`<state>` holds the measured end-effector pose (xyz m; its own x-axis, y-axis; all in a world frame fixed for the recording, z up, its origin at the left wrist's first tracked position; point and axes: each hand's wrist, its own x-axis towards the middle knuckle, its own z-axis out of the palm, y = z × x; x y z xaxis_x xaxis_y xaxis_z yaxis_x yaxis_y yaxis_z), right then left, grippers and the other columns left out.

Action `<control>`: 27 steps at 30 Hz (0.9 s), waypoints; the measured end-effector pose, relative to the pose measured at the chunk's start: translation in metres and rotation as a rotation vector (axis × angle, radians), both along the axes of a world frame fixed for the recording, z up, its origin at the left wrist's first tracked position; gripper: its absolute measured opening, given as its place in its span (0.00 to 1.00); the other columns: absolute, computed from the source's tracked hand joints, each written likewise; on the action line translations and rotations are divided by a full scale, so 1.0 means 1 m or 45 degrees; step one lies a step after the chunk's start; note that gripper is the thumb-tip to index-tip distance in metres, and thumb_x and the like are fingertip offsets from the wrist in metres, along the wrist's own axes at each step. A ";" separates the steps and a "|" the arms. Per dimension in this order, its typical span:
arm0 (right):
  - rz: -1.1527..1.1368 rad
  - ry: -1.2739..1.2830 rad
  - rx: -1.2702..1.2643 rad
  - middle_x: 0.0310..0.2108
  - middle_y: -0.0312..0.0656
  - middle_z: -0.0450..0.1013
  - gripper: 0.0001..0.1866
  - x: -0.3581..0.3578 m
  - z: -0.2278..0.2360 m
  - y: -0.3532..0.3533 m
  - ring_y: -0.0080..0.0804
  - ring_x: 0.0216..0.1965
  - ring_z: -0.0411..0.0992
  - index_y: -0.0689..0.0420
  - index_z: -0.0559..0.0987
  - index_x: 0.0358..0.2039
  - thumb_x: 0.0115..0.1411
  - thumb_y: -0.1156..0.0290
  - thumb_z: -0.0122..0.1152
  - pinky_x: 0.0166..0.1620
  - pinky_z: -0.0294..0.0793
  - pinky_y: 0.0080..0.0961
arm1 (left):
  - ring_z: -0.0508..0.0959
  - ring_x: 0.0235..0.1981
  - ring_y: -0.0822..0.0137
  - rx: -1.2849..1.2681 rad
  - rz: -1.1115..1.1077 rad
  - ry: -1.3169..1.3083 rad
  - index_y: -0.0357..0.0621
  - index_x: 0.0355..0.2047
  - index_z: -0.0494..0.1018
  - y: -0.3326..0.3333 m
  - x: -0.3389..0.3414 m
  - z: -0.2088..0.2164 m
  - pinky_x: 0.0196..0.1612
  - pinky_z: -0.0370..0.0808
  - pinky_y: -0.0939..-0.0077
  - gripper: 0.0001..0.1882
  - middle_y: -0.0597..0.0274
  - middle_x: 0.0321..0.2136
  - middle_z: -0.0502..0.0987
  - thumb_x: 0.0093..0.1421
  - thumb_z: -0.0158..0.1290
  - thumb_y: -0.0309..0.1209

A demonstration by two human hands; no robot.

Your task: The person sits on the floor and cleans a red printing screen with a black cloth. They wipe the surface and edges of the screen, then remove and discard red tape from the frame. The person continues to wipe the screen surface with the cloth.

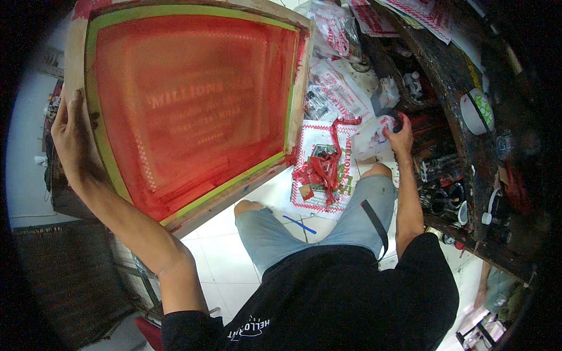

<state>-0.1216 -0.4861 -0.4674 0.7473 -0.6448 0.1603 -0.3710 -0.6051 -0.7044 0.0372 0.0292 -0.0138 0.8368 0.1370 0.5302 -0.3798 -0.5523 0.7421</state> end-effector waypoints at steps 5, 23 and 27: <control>-0.230 -0.261 1.307 0.50 0.51 0.72 0.39 -0.017 -0.027 -0.003 0.40 0.47 0.74 0.52 0.63 0.60 0.46 0.71 0.68 0.46 0.75 0.42 | 0.74 0.46 0.71 0.189 0.023 -0.023 0.33 0.55 0.68 0.012 -0.001 0.004 0.50 0.67 0.80 0.23 0.58 0.47 0.76 0.64 0.50 0.35; -0.118 -0.690 2.116 0.44 0.43 0.76 0.43 -0.022 -0.096 0.012 0.36 0.45 0.75 0.49 0.52 0.64 0.49 0.79 0.60 0.48 0.74 0.48 | 0.75 0.43 0.72 0.115 0.037 0.033 0.32 0.55 0.67 0.014 -0.003 0.002 0.49 0.69 0.80 0.23 0.60 0.46 0.76 0.64 0.51 0.35; -0.081 -0.624 2.252 0.44 0.42 0.76 0.33 -0.025 -0.097 0.013 0.35 0.44 0.75 0.52 0.65 0.57 0.49 0.78 0.61 0.47 0.75 0.44 | 0.75 0.44 0.72 0.111 0.004 -0.014 0.32 0.56 0.67 0.011 -0.003 0.000 0.48 0.69 0.79 0.24 0.59 0.45 0.76 0.64 0.51 0.35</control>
